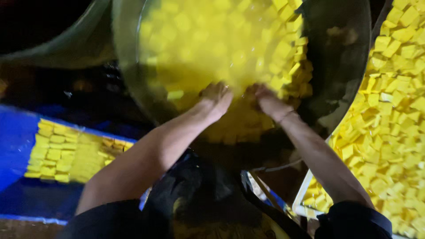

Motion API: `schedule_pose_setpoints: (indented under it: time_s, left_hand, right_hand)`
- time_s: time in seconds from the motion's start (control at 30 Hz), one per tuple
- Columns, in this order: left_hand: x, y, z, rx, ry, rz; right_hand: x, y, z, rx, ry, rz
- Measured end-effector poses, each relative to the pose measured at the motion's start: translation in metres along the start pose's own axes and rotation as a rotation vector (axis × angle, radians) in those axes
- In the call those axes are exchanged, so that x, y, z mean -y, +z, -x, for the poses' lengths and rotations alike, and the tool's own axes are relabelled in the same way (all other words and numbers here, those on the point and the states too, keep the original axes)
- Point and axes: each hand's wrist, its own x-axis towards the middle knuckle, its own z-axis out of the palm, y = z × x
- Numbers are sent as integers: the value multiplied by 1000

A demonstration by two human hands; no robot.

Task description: The person repeatedly scoops yellow food cubes from a large metal pot filled with water and places them into a blue plastic bin. The person uses both hands to transfer the cubes, occasionally adjusting their position in the bin.

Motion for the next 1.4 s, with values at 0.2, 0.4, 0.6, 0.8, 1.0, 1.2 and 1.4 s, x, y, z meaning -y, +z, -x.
schedule_pose_setpoints:
  time_s: [0.2, 0.4, 0.6, 0.8, 1.0, 1.2, 1.4]
  left_hand:
    - [24, 37, -26, 253, -35, 50]
    - [27, -7, -65, -202, -9, 281]
    - [38, -14, -115, -247, 9, 284]
    - [33, 6, -118, -76, 90, 130]
    - [44, -7, -110, -356, 28, 804]
    - [66, -27, -132, -635, 196, 1862]
    - [28, -27, -149, -902, -30, 2491]
  right_hand:
    - [-43, 27, -40, 131, -265, -354]
    - [-81, -50, -95, -197, -517, -582]
    - [-53, -95, -183, -356, -57, -349]
    - [-7, -53, -223, -522, 75, 156]
    - [-62, -55, -191, -316, -120, -785]
    - [-103, -75, -132, -90, 128, -1528]
    - [-60, -70, -102, -239, -68, -1233]
